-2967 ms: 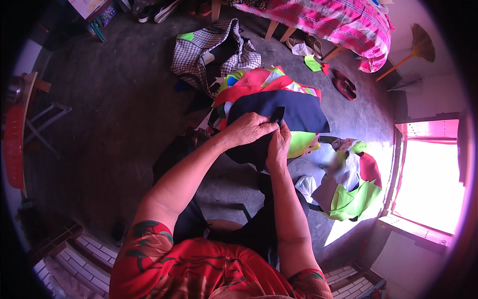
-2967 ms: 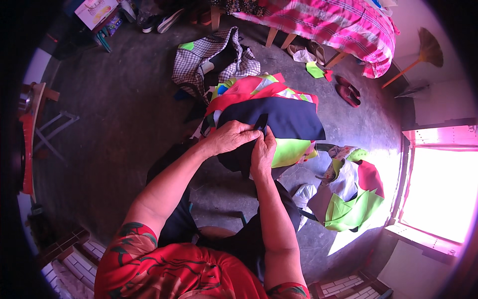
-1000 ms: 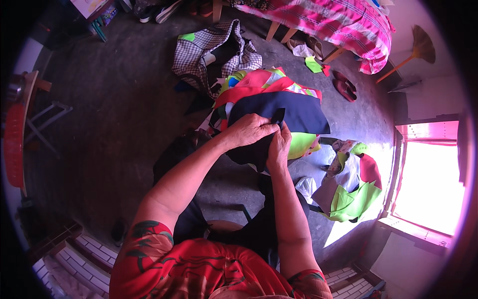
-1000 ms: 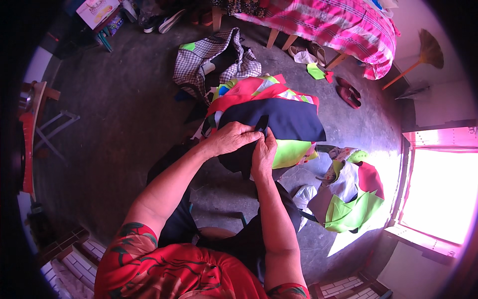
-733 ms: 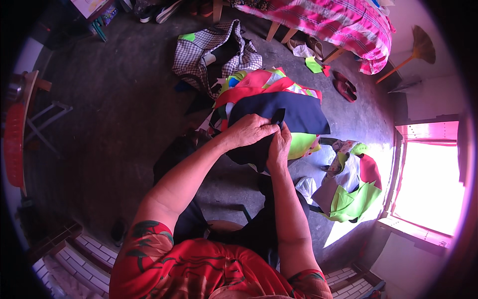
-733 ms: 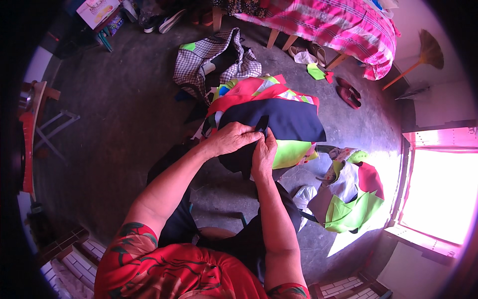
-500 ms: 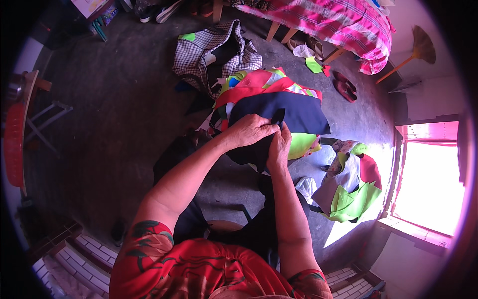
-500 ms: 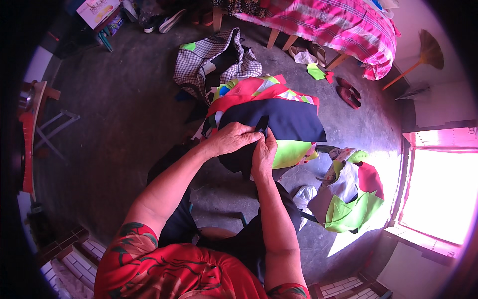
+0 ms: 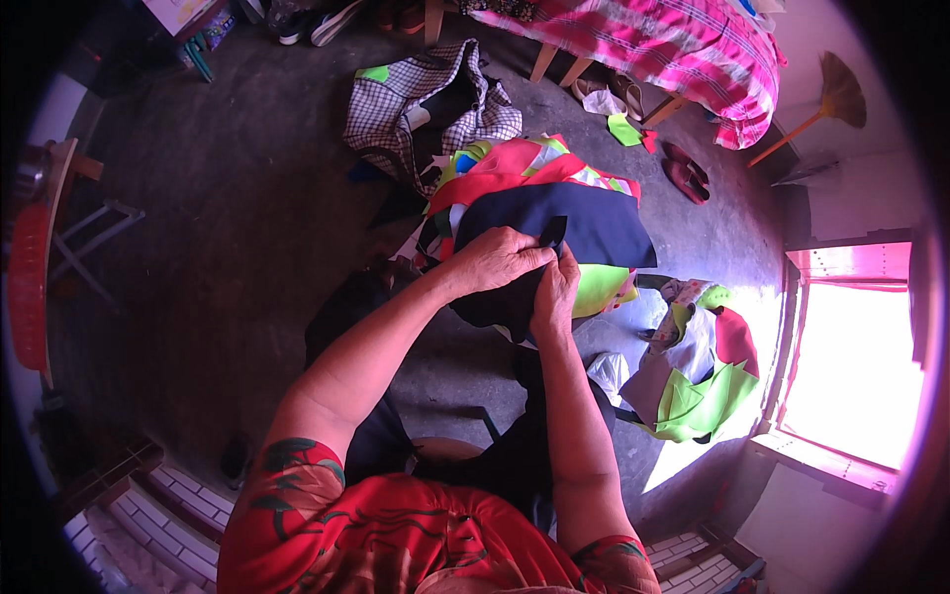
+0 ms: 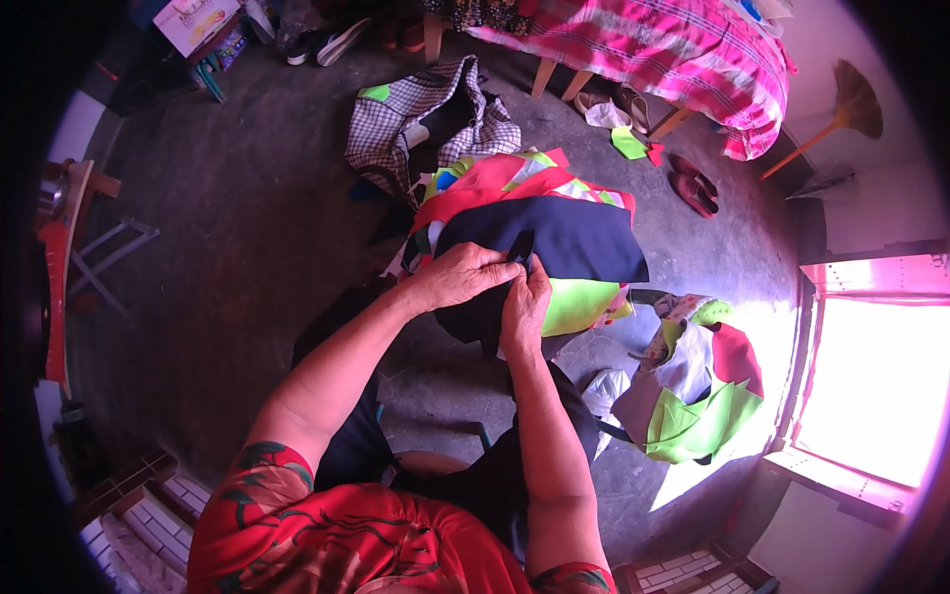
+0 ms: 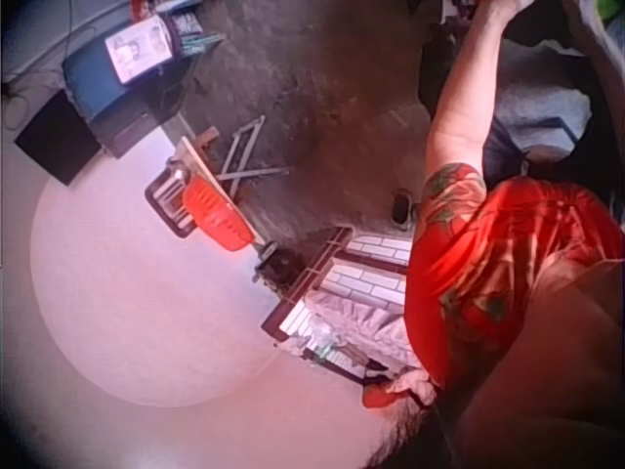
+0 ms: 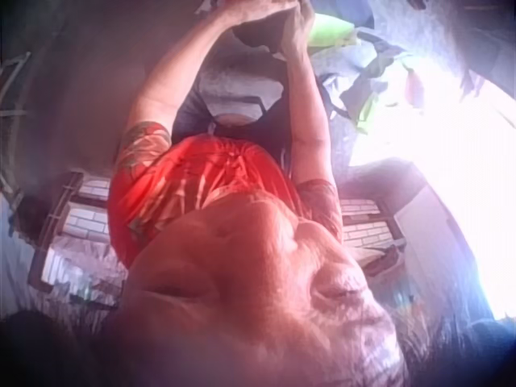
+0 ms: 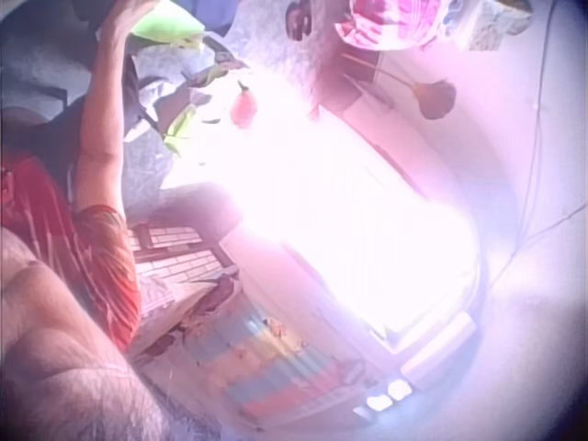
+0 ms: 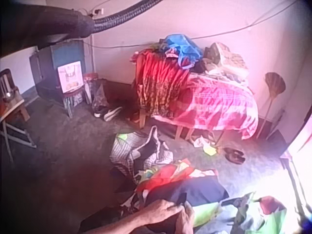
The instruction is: The person sits on the floor and folds multiple pieces of colorful fabric by hand. They pick up each piece, fold it, and place it into a growing stack on their lap.
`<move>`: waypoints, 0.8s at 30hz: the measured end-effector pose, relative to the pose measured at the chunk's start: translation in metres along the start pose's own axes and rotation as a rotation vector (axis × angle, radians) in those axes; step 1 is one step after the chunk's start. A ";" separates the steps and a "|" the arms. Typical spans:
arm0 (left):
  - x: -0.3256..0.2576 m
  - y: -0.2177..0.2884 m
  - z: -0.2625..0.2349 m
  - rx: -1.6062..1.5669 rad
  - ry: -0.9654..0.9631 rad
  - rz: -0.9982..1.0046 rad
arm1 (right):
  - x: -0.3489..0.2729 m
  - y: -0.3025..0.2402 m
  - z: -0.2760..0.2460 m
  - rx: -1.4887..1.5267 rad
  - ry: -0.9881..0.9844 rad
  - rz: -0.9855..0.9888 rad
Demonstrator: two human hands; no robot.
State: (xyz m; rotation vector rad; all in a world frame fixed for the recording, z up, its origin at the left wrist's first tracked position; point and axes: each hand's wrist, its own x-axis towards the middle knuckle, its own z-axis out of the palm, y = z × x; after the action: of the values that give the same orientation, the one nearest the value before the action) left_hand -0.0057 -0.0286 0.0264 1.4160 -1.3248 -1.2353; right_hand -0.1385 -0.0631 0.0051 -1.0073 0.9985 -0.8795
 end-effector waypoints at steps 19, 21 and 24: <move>-0.008 0.004 -0.018 0.178 0.287 0.052 | -0.004 -0.020 0.010 0.104 0.028 -0.009; -0.010 0.001 -0.017 0.293 0.363 0.083 | -0.003 -0.016 0.007 0.077 0.035 0.000; -0.011 -0.004 -0.018 0.340 0.414 0.077 | -0.002 -0.014 0.003 0.026 0.038 0.000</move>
State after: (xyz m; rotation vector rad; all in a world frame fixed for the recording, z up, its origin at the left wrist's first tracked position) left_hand 0.0135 -0.0186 0.0275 1.7255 -1.3172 -0.6346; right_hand -0.1375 -0.0649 0.0191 -0.9724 1.0165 -0.9123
